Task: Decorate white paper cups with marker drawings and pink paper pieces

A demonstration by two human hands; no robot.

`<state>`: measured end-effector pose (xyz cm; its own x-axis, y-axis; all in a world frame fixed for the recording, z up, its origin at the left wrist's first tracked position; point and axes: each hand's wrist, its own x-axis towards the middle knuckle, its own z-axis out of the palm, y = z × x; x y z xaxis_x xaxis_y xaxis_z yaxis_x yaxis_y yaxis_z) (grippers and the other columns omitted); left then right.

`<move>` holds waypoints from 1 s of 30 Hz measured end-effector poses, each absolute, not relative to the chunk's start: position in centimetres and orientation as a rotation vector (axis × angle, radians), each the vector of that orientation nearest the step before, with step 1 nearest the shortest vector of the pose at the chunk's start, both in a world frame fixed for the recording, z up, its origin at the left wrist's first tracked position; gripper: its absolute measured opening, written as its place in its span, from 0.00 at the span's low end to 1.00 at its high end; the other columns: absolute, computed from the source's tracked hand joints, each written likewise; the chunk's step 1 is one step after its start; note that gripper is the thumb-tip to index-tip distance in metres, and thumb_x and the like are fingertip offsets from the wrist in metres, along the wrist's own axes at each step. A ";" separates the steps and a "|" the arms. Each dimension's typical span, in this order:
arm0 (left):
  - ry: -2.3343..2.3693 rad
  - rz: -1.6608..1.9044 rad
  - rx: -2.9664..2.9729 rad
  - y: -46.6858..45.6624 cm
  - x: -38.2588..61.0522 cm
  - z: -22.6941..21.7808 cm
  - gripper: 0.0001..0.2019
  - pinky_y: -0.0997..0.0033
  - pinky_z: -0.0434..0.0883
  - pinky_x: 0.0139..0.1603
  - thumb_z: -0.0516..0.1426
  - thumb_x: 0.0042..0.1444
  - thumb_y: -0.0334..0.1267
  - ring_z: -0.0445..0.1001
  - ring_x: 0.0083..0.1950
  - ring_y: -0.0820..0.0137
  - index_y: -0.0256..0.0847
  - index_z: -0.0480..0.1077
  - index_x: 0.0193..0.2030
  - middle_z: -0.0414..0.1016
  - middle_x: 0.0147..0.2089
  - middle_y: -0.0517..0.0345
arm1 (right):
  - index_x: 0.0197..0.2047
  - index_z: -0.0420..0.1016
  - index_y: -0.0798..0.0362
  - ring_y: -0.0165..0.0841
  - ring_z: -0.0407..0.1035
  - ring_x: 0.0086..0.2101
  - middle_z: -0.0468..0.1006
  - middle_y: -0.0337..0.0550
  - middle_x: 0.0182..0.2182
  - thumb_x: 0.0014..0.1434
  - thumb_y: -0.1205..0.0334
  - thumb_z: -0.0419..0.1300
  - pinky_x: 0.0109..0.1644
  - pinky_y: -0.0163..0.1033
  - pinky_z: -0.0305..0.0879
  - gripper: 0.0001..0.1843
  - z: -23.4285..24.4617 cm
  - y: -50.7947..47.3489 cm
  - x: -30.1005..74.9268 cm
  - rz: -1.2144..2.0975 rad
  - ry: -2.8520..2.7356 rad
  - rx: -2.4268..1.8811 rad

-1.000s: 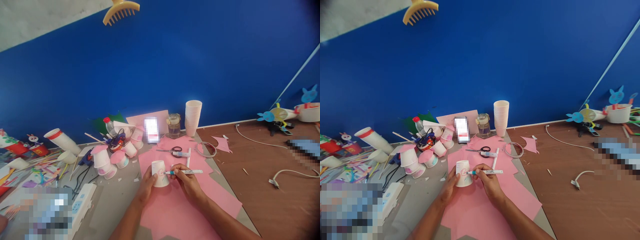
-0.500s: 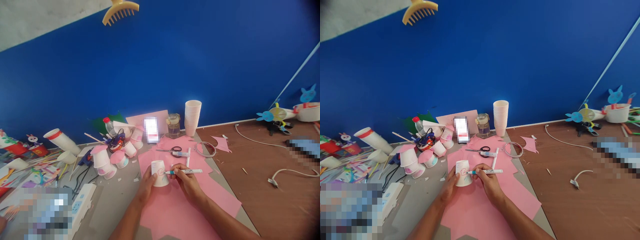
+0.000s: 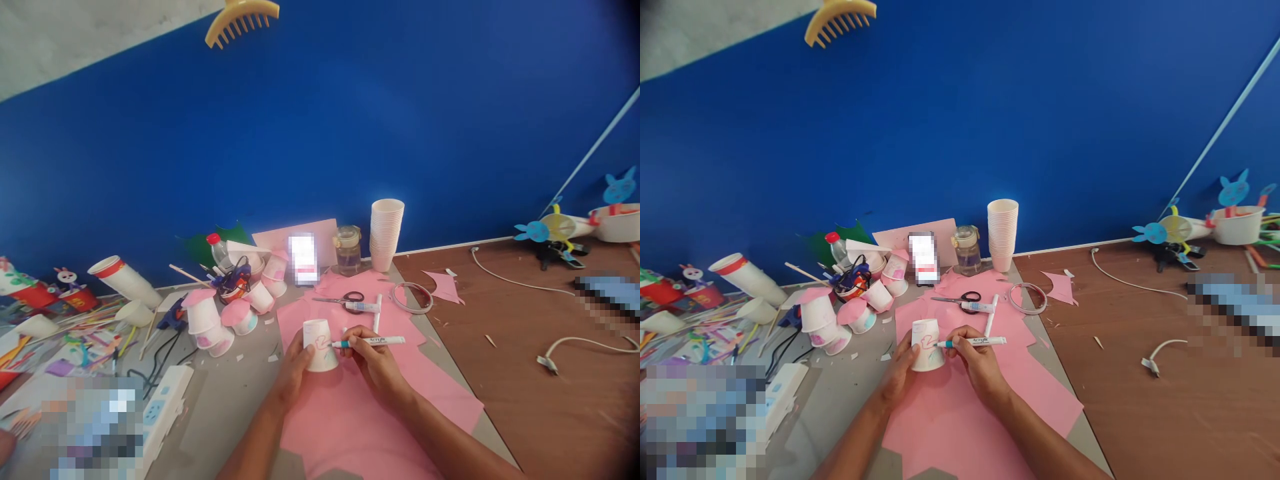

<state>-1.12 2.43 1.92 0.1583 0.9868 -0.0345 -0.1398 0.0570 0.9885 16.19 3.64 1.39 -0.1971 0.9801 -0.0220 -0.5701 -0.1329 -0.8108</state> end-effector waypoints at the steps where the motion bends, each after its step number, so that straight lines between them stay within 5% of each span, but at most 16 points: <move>1: 1.019 1.128 1.141 2.4 -1.1 2.0 0.19 0.66 0.66 0.44 0.55 0.58 0.47 0.69 0.47 0.60 0.39 0.67 0.52 0.73 0.47 0.51 | 0.29 0.74 0.52 0.31 0.62 0.28 0.69 0.37 0.22 0.52 0.50 0.65 0.36 0.36 0.59 0.13 1.4 3.6 16.2 1.630 -0.802 -0.698; 30: 1.007 1.153 1.119 2.5 -1.3 1.4 0.22 0.66 0.66 0.45 0.56 0.57 0.48 0.69 0.49 0.59 0.40 0.66 0.55 0.73 0.50 0.50 | 0.28 0.74 0.51 0.29 0.62 0.26 0.67 0.35 0.20 0.50 0.51 0.67 0.42 0.42 0.65 0.12 1.7 4.0 16.2 1.669 -0.705 -0.666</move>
